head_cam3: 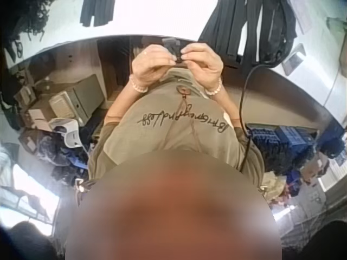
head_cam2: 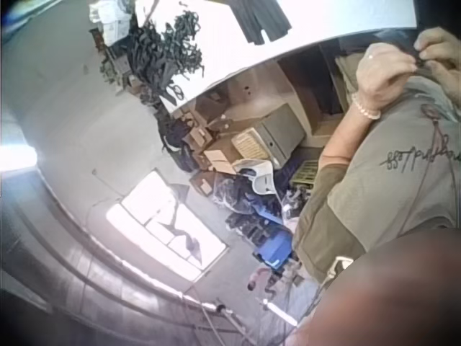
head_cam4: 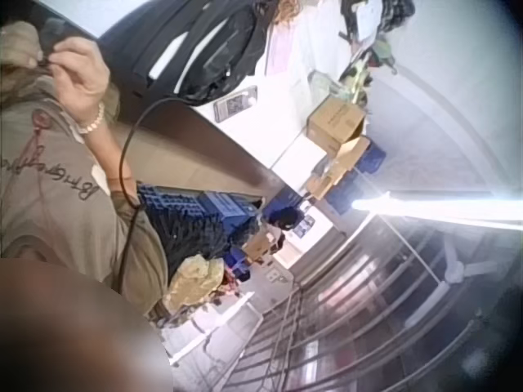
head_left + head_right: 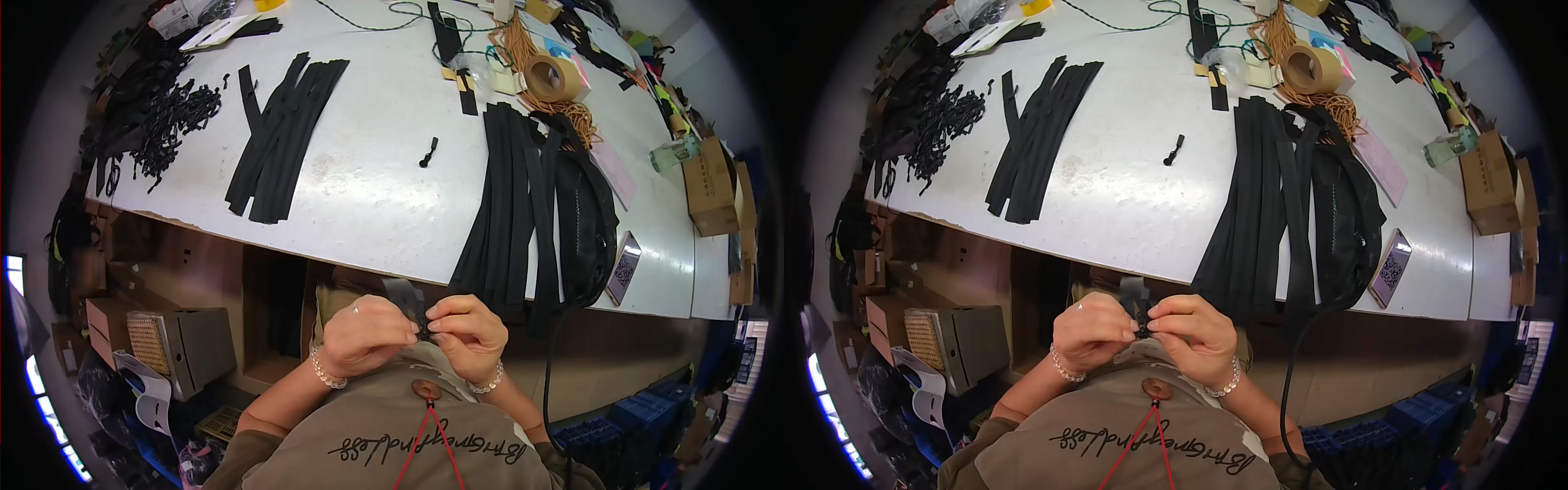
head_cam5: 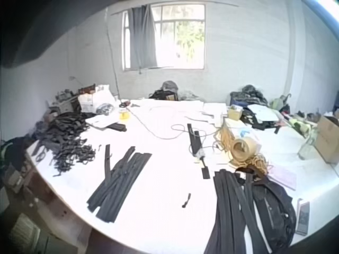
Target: Manually assembling sliders and stops onto zipper tapes in a workshop environment.
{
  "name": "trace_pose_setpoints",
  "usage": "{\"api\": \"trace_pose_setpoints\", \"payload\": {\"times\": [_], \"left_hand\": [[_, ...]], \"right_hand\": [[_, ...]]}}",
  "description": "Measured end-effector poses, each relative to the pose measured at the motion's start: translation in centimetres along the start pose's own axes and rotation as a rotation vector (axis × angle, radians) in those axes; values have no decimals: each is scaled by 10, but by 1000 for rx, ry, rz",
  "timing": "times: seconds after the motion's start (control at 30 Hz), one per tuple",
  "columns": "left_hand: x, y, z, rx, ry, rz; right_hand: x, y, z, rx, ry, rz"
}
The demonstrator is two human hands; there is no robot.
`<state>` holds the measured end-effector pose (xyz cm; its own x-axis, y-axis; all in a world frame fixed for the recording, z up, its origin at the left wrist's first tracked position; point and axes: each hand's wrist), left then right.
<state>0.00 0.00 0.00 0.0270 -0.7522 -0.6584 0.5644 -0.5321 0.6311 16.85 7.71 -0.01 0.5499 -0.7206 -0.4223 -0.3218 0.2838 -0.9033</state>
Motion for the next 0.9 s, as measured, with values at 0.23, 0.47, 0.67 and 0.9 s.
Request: {"api": "trace_pose_setpoints", "payload": {"times": [0.23, 0.47, 0.67, 0.9], "left_hand": [[-5, 6, 2, 129, -55, 331], [2, 5, -4, 82, -75, 369], [13, 3, -9, 108, -99, 482], [50, -11, -38, 451, -48, 1083]], "right_hand": [[3, 0, -3, -29, 13, -42], [11, 3, -9, -239, 97, -262], [19, 8, -12, -423, 160, -459], [34, 36, -4, -555, 253, -817]]}}
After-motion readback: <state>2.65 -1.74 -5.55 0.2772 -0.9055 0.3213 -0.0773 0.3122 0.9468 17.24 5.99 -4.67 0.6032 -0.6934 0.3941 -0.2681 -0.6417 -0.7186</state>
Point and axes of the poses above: each hand's wrist, its own x-axis away from the middle knuckle, its own z-axis out of the back of the hand, y = z × x, and after that the axes turned 8 degrees about -x, right-handed
